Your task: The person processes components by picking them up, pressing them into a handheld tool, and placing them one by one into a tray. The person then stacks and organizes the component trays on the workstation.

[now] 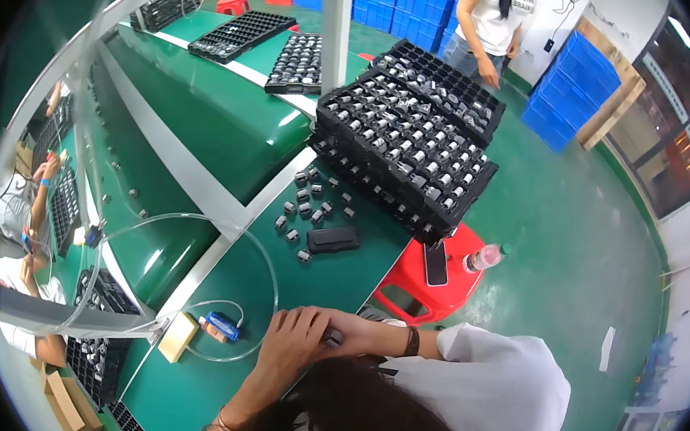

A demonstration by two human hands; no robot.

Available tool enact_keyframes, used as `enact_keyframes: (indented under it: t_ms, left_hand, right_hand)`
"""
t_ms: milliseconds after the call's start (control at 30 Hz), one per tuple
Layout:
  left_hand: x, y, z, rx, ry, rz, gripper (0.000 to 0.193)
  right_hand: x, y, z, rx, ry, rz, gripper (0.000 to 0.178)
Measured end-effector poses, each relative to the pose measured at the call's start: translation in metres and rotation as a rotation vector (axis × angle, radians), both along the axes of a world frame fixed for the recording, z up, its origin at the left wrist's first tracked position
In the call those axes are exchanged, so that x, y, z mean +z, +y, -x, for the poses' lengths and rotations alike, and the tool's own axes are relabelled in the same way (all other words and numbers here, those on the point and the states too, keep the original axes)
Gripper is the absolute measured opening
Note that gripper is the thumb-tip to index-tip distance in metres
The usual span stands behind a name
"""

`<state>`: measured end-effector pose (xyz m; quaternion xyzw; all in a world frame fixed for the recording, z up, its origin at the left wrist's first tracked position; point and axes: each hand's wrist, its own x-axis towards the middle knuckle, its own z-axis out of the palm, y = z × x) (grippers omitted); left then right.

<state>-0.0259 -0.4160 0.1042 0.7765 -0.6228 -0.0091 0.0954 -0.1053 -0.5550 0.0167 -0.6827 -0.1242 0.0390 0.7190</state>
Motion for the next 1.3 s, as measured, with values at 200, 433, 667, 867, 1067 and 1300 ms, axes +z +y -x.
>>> enact_keyframes:
  t_ms: [200, 433, 667, 867, 1067, 1300]
  left_hand:
    - [0.014, -0.035, -0.003, -0.105, 0.252, 0.007, 0.059]
    - [0.029, -0.022, -0.018, 0.145, 0.437, 0.3, 0.073]
    - [0.008, 0.006, -0.015, 0.334, 0.494, 0.147, 0.068]
    - [-0.01, 0.045, -0.009, 0.549, 0.569, 0.11, 0.069]
    - [-0.023, 0.058, -0.01, 0.64, 0.648, 0.109, 0.064]
    - [-0.024, 0.049, -0.014, 0.554, 0.582, 0.075, 0.066]
  right_hand:
    - [-0.028, -0.023, 0.012, -0.194, 0.02, -0.179, 0.039]
    - [0.122, -0.211, -0.032, -0.633, 0.114, -0.522, 0.02]
    - [0.082, -0.528, -0.11, -1.122, -0.103, 0.89, 0.025]
    - [0.058, -0.538, -0.13, -0.958, -0.13, 1.206, 0.031]
    - [0.067, -0.535, -0.114, -0.889, -0.115, 1.322, 0.048]
    - [0.047, -0.577, -0.102, -1.143, -0.054, 0.646, 0.039]
